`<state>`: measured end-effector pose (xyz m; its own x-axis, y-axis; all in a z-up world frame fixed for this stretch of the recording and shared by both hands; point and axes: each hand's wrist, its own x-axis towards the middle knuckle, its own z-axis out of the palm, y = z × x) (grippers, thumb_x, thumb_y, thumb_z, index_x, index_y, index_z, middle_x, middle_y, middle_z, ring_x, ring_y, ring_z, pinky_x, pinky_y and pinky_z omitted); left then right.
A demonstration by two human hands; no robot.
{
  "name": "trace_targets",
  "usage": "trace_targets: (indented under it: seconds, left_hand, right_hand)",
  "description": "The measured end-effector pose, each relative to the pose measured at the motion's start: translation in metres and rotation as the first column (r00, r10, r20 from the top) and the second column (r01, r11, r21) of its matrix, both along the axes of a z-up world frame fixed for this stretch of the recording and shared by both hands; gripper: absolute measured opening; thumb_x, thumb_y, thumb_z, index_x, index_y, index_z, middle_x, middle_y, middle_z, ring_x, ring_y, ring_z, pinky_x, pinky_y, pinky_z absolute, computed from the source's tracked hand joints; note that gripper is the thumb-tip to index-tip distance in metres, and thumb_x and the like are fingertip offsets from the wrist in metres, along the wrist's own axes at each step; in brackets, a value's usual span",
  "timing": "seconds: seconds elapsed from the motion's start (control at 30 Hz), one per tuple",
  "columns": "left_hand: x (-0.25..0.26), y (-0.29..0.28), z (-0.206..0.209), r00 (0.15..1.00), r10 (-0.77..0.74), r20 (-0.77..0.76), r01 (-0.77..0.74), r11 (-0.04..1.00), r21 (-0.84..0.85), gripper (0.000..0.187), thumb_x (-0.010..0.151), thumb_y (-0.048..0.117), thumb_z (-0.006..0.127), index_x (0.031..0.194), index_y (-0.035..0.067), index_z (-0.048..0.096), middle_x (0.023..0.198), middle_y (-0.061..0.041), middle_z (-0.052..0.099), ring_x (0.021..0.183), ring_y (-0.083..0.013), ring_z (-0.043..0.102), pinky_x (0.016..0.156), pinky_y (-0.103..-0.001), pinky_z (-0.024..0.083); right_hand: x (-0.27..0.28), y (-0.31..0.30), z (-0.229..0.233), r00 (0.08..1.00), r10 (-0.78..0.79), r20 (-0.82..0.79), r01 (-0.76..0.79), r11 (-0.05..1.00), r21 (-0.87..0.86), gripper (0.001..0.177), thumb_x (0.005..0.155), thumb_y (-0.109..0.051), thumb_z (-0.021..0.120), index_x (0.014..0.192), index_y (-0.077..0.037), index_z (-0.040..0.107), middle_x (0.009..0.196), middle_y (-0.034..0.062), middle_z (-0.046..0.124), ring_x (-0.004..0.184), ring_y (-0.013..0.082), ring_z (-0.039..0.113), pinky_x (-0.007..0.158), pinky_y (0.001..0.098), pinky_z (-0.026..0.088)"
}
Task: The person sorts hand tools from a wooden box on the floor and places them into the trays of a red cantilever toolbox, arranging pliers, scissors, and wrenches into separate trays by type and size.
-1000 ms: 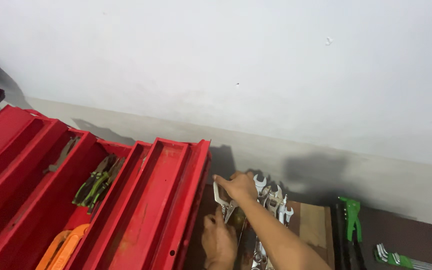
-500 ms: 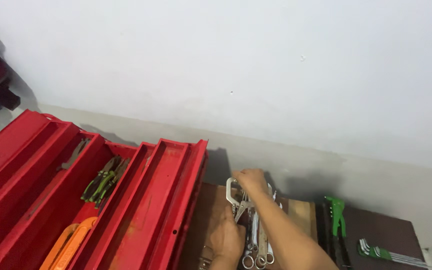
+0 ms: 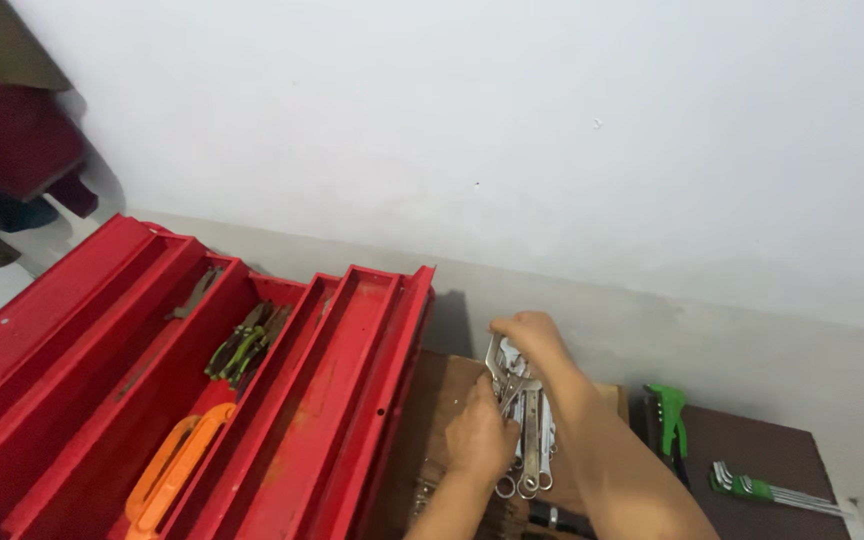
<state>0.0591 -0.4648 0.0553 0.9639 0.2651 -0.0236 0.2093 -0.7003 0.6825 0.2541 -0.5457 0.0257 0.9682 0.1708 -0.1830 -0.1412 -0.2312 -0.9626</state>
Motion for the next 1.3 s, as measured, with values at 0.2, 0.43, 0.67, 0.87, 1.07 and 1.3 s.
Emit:
trace_targets:
  seconds: [0.2,0.43,0.67,0.87,1.07,1.3]
  left_hand:
    - [-0.021,0.013,0.038,0.997,-0.055,0.052,0.057,0.998,-0.030,0.073,0.080,0.018,0.074,0.142,0.004,0.039,0.126,-0.022,0.064,0.111,-0.0409,0.065,0.093,-0.053,0.052]
    - [-0.060,0.064,0.071,0.979,-0.157,0.131,0.172,0.979,-0.109,0.098,0.080,0.014,0.069,0.160,0.005,0.012,0.133,-0.023,0.059,0.112,-0.0418,0.064,0.093,-0.051,0.052]
    - [-0.113,0.149,0.085,0.969,-0.140,0.205,0.152,0.987,-0.042,0.092,0.088,0.019,0.066,0.161,0.007,0.011,0.132,-0.020,0.061,0.112,-0.0405,0.064,0.091,-0.051,0.052]
    - [-0.155,0.228,0.086,0.992,-0.099,0.078,0.101,0.995,-0.016,0.090,0.089,0.019,0.063,0.162,0.012,0.011,0.133,-0.018,0.062,0.113,-0.0400,0.064,0.093,-0.052,0.051]
    - [-0.172,0.281,0.081,0.996,-0.029,0.086,0.031,0.999,-0.015,0.092,0.089,0.020,0.064,0.162,0.015,0.008,0.140,-0.018,0.057,0.115,-0.0404,0.062,0.092,-0.051,0.052]
    - [-0.167,0.331,0.077,0.994,0.065,0.087,-0.063,0.998,-0.022,0.091,0.090,0.024,0.063,0.162,0.016,0.007,0.141,-0.015,0.058,0.115,-0.0389,0.063,0.091,-0.051,0.052]
  right_hand:
    - [-0.027,0.004,0.058,0.992,-0.129,-0.015,0.125,0.982,-0.140,0.025,0.071,-0.021,0.082,0.072,0.001,0.070,0.062,0.0093,0.055,0.050,0.0198,0.051,0.043,0.0347,0.044]
    - [-0.078,0.033,0.118,0.997,-0.053,0.049,0.059,0.991,-0.123,0.023,0.072,-0.022,0.080,0.072,0.000,0.072,0.066,0.0057,0.062,0.055,0.0154,0.056,0.046,0.0309,0.049]
    - [-0.140,0.116,0.140,1.000,0.024,0.014,-0.024,1.000,-0.001,0.022,0.081,-0.025,0.081,0.077,-0.007,0.070,0.072,0.0027,0.065,0.067,0.0131,0.061,0.050,0.0292,0.049]
    - [-0.182,0.201,0.131,0.999,0.042,0.035,-0.041,0.999,-0.012,0.020,0.082,-0.026,0.080,0.080,-0.007,0.072,0.075,0.0028,0.068,0.068,0.0124,0.062,0.051,0.0302,0.049]
    - [-0.187,0.267,0.114,0.987,0.056,0.148,-0.059,0.998,0.019,0.020,0.080,-0.018,0.081,0.079,0.000,0.074,0.066,0.0058,0.067,0.055,0.0139,0.059,0.046,0.0303,0.048]
    - [-0.183,0.336,0.111,0.959,0.100,0.267,-0.104,0.995,-0.001,0.021,0.077,-0.018,0.084,0.076,0.001,0.076,0.061,0.0078,0.065,0.048,0.0133,0.054,0.044,0.0318,0.041]
